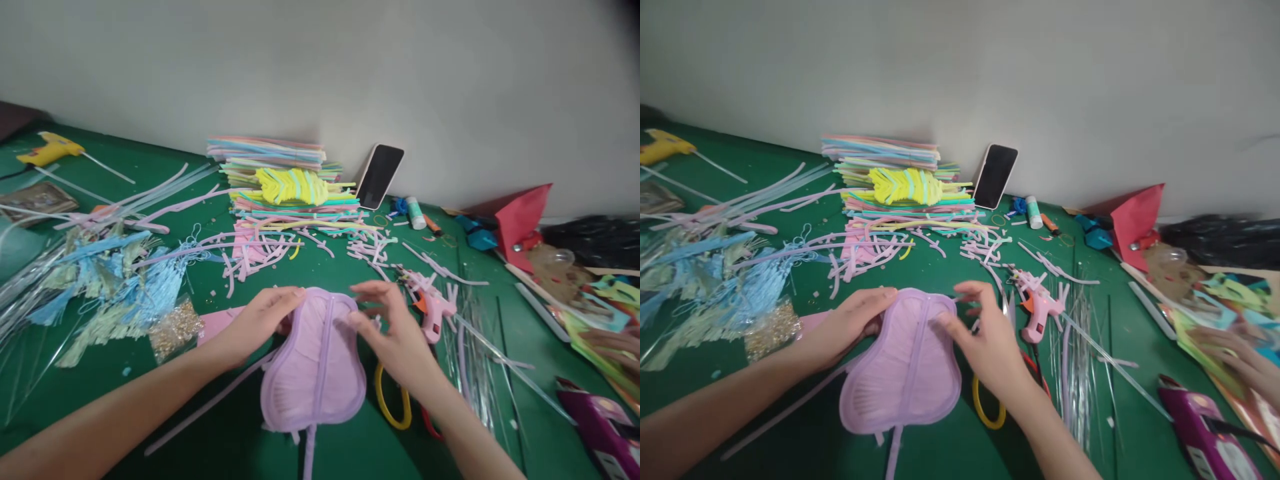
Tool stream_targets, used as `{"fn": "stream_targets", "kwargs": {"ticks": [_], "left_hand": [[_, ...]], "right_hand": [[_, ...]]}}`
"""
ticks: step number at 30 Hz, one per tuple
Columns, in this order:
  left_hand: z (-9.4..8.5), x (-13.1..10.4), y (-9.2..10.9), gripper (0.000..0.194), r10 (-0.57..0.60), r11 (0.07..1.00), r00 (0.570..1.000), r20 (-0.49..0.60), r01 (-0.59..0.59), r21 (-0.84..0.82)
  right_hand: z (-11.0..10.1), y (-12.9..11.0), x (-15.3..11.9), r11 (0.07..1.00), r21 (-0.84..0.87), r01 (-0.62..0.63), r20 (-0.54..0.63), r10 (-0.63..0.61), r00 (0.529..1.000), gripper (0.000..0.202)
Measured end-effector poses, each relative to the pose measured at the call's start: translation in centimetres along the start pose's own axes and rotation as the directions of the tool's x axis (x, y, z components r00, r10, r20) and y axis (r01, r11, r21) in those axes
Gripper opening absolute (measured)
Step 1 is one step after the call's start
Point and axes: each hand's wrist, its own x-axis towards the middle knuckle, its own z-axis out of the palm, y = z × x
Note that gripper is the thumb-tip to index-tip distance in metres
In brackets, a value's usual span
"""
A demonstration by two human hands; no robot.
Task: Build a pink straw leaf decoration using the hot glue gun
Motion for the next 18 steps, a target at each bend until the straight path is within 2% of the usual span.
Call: {"fn": "stream_targets", "kwargs": {"ticks": [1, 3, 5, 7, 8, 9, 11, 13, 15, 18], "left_hand": [[0.0, -0.2, 0.1, 0.038, -0.018, 0.999, 1.0, 0.013, 0.019, -0.028], [-0.1, -0.7, 0.3, 0.037, -0.058, 0.997, 0.997, 0.059, 0.061, -0.056], [-0.6, -1.5, 0.3, 0.036, -0.103, 0.993, 0.981, 0.165, 0.111, -0.043], [-1.3, -2.5, 0.2, 0.053, -0.16, 0.987, 0.944, 0.288, 0.162, 0.015], [-1.7, -3.0, 0.1, 0.064, -0.192, 0.981, 0.927, 0.321, 0.183, 0.056], [-2.0, -3.4, 0.0, 0.067, -0.216, 0.976, 0.92, 0.327, 0.194, 0.1], [-2.8, -3.8, -0.2, 0.052, -0.22, 0.968, 0.938, 0.27, 0.175, 0.18], [-3.9, -3.7, 0.0, 0.036, -0.166, 0.96, 0.974, 0.156, 0.124, 0.25], [-5.3, -2.9, 0.6, 0.033, -0.1, 0.942, 0.995, 0.019, 0.089, 0.324], [-7.9, -1.2, 1.8, 0.032, 0.037, 0.945, 0.985, -0.17, 0.021, 0.328]], "right_hand": [[0.4, -0.2, -0.3, 0.999, 0.026, -0.034, 0.077, 0.032, 0.996, 0.043], [0.7, -0.7, -0.5, 0.992, 0.092, -0.092, 0.165, 0.076, 0.983, 0.04], [0.2, -0.8, -0.2, 0.98, 0.156, -0.126, 0.159, 0.102, 0.982, 0.03], [-0.7, -0.7, 0.3, 0.973, 0.184, -0.137, 0.114, 0.118, 0.986, 0.03], [-1.2, -0.5, 0.5, 0.973, 0.182, -0.143, 0.104, 0.126, 0.987, 0.032], [-1.6, -0.3, 0.7, 0.973, 0.178, -0.149, 0.102, 0.132, 0.986, 0.033], [-2.1, 0.2, 1.2, 0.97, 0.179, -0.162, 0.093, 0.147, 0.985, 0.035], [-2.2, 0.6, 1.6, 0.966, 0.195, -0.172, 0.068, 0.162, 0.984, 0.038], [-2.0, 1.0, 2.0, 0.958, 0.221, -0.183, 0.073, 0.171, 0.983, 0.039], [-1.6, 1.2, 2.5, 0.941, 0.268, -0.205, 0.127, 0.176, 0.976, 0.038]]}}
